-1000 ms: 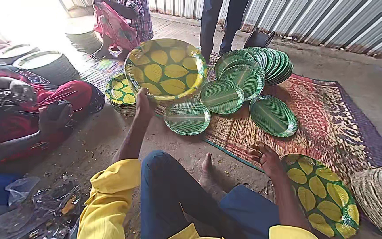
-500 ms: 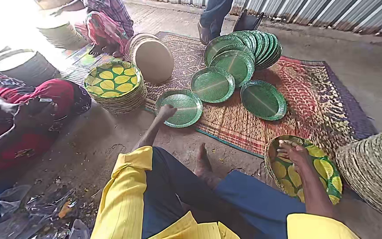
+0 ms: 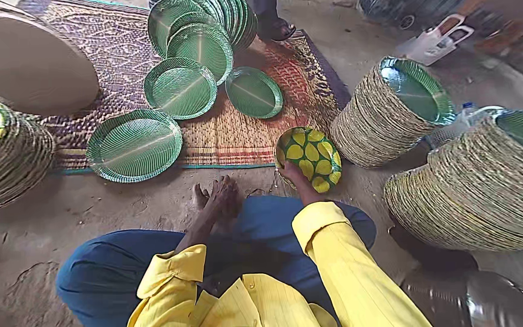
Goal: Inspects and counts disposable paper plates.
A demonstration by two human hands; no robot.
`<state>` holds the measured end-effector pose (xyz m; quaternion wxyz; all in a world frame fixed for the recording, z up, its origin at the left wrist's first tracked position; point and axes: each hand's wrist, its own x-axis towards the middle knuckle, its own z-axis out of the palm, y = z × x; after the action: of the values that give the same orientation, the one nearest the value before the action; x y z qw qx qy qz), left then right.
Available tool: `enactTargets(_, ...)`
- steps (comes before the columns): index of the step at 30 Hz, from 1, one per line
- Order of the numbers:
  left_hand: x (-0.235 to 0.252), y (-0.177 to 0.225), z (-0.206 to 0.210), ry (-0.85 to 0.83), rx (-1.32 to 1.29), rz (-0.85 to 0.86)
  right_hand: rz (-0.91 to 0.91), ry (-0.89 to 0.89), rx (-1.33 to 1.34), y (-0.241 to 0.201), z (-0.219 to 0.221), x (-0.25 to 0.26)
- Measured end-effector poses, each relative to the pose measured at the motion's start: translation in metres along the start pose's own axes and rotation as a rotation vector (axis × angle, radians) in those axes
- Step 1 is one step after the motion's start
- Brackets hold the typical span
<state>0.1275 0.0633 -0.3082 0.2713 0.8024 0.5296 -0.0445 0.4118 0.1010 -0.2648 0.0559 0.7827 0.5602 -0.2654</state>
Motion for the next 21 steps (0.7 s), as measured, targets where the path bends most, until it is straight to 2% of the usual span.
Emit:
enactTargets(3,-0.002,0.002,0.010,0.006,0.039,0.006,-0.008,0.004,-0.015,0.005,0.003,0.009)
enactTargets(7,-0.002,-0.009,-0.001,-0.048,-0.113,-0.063,-0.037,0.024,0.046,0.016,0.005,0.019)
enactTargets(11,-0.002,-0.008,0.000,-0.072,-0.058,-0.064,-0.080,0.035,0.035,0.023,0.007,0.025)
enactTargets(21,0.001,-0.013,0.006,-0.065,-0.107,-0.046,-0.043,0.042,-0.081,0.011,0.003,0.023)
